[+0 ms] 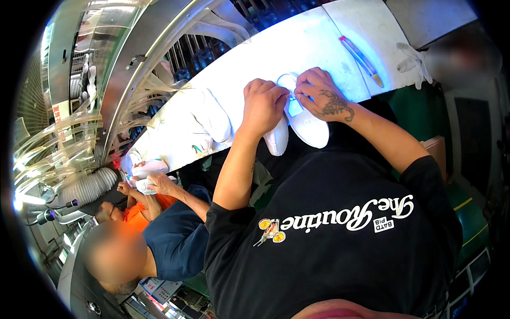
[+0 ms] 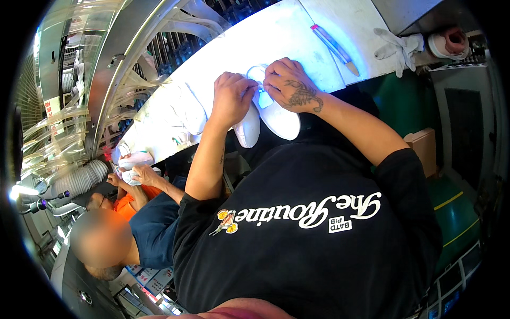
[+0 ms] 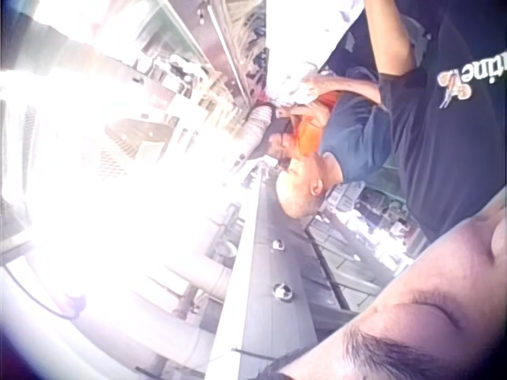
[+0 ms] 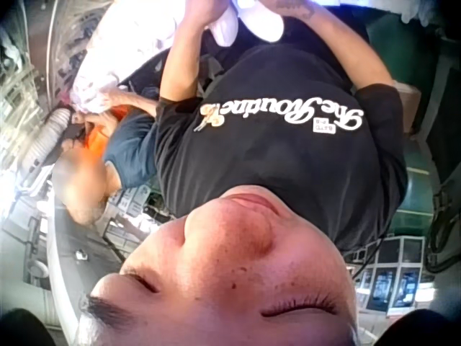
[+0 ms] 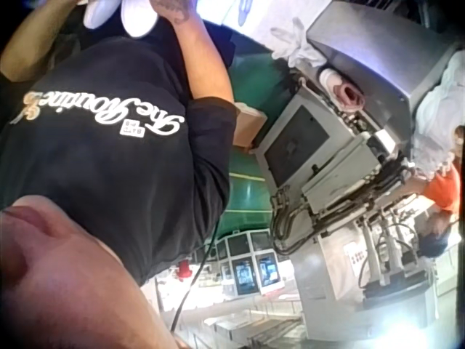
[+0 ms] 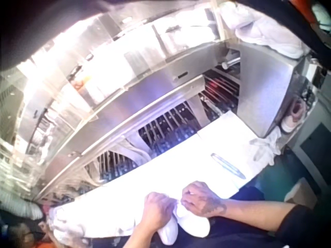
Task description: The person assembles a white sneaker by hand, inserting a teal insole into the shoe and using a blue marker to apply a substance to the interior. The person repeatedly handles the shoe and insole, adjusting their fit and applying the marker to different areas of the shoe's interior.
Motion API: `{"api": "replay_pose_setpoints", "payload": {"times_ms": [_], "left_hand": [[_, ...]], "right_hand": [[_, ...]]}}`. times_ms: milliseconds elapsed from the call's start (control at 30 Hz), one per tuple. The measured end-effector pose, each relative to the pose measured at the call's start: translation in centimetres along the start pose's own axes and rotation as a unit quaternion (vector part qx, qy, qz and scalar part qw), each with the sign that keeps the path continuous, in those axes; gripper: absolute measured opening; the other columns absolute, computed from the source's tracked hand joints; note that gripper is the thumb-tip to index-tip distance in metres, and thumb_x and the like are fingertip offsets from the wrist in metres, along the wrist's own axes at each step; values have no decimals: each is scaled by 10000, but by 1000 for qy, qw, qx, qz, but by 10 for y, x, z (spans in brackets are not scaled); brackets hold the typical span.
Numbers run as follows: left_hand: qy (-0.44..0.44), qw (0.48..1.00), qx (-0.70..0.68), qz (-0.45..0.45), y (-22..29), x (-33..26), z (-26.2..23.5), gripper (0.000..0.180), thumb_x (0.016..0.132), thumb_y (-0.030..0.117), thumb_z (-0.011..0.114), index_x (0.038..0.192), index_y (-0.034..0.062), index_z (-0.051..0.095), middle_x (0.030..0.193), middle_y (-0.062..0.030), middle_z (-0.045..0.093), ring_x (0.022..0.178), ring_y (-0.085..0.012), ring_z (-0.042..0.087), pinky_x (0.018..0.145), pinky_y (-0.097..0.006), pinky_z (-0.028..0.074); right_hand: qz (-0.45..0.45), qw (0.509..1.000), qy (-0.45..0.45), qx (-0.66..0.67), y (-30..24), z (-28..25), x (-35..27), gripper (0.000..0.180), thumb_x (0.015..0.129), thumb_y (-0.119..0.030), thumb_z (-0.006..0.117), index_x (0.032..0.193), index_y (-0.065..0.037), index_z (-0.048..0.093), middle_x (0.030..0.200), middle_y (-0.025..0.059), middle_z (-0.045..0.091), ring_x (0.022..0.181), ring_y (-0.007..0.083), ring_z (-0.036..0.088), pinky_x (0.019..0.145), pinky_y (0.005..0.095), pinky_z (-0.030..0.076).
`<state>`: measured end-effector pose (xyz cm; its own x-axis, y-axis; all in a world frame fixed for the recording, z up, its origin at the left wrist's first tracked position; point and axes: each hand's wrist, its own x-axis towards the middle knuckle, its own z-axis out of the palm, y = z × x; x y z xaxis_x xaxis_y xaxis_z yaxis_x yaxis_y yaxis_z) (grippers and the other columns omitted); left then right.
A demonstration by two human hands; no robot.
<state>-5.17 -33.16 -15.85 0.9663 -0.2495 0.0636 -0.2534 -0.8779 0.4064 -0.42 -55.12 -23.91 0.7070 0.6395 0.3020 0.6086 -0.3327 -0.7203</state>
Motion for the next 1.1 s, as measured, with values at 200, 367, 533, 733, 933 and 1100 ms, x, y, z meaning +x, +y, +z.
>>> {"api": "replay_pose_setpoints", "payload": {"times_ms": [200, 367, 533, 733, 933, 1100], "left_hand": [[4, 1000, -27, -5, -2, -1, 0, 98, 886, 103, 802, 981, 96, 827, 978, -72, 759, 1064, -315, 624, 1077, -484, 416], [-12, 1000, -22, -7, -1, -1, -2, 92, 890, 111, 799, 977, 97, 826, 969, -71, 754, 1078, -318, 618, 1086, -493, 405], [-11, 1000, -6, 0, -2, -3, -2, 95, 892, 119, 790, 979, 105, 827, 966, -72, 740, 1084, -317, 615, 1100, -499, 391], [-12, 1000, -21, 16, -5, -1, 1, 114, 889, 125, 772, 988, 116, 825, 976, -67, 733, 1099, -314, 615, 1119, -511, 374], [10, 999, -13, 35, -23, -6, 21, 104, 772, 161, 795, 875, 159, 786, 930, -56, 701, 1041, -330, 613, 1001, -527, 427], [-88, 993, 75, 31, -15, 7, 14, 215, 706, 237, 839, 914, 185, 828, 1022, -56, 731, 1139, -336, 638, 1081, -662, 426]], "right_hand": [[14, 1000, -2, -4, -2, 1, 1, 143, 986, -210, 736, 1049, -83, 755, 1240, 77, 631, 1265, 270, 542, 1128, 485, 397], [34, 999, -2, 14, -4, -2, 2, 132, 960, -196, 766, 1024, -81, 750, 1224, 78, 627, 1264, 271, 544, 1136, 484, 397], [24, 1000, 5, -9, -11, -2, 7, 128, 942, -184, 789, 1004, -78, 751, 1211, 78, 631, 1241, 276, 558, 1115, 477, 426], [-13, 999, 23, -30, -15, -5, 7, 135, 878, -115, 808, 982, -80, 730, 1157, 80, 621, 1197, 305, 560, 1053, 467, 465], [-93, 994, 55, -4, -2, -4, 11, 131, 863, -139, 802, 946, -63, 735, 1133, 104, 647, 1123, 327, 603, 992, 464, 500], [-76, 996, 40, -9, -4, -4, 15, 147, 854, -23, 780, 964, -20, 683, 1076, 143, 594, 1052, 374, 560, 968, 474, 468]]}}
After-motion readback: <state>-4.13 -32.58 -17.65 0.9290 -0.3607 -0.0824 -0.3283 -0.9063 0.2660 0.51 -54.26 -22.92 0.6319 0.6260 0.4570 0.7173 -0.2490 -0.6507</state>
